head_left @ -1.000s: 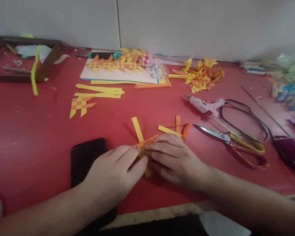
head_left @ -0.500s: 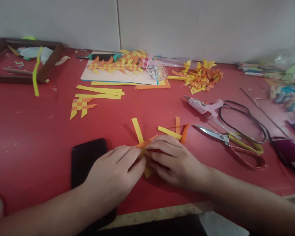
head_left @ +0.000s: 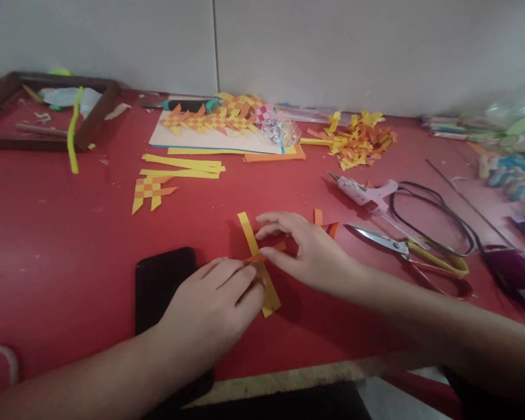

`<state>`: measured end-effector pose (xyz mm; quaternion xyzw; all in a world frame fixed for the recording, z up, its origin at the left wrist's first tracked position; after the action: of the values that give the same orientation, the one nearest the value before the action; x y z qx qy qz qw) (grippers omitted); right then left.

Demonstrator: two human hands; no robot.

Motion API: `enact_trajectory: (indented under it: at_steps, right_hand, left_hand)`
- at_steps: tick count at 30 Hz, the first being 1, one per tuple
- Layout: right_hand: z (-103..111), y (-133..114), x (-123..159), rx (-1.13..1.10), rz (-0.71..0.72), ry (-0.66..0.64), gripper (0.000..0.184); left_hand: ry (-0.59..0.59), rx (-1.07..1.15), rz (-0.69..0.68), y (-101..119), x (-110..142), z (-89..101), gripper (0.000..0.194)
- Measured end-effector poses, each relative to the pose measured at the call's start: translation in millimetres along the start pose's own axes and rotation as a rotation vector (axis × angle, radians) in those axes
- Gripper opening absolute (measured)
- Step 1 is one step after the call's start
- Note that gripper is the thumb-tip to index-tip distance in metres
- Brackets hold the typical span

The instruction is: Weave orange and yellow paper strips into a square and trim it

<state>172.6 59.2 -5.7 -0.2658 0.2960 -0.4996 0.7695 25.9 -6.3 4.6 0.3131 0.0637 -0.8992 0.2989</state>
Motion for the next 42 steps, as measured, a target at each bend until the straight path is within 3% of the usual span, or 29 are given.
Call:
enact_trajectory:
  at_steps: [3, 9, 42]
  right_hand:
    - [-6.0, -3.9, -9.3, -0.038, -0.095, -0.088, 0.044]
    - [-7.9, -5.1, -14.3, 0.013, -0.126, -0.141, 0.05]
    - [-12.7, 2.6, -11.0, -0.048, -0.141, -0.079, 0.055]
  left_hand:
    - [-0.003, 0.015, 0.002, -0.6, 0.2, -0.3, 0.027]
    - [0.0, 0.042, 0.005, 0.0, 0.8, -2.5, 0.032]
    - [0.036, 0.009, -0.006, 1.8, 1.0, 0.4, 0.027]
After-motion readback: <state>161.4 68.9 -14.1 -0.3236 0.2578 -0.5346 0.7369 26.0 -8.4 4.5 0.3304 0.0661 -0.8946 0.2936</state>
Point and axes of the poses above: each hand's wrist, its own x-axis away from the middle knuckle, its own z-axis out of the back of the hand, y = z × x, the point moved 5 cm from there along -x, towards the middle knuckle, and after that the axes turned 10 degrees about y, right-handed, at the moved point
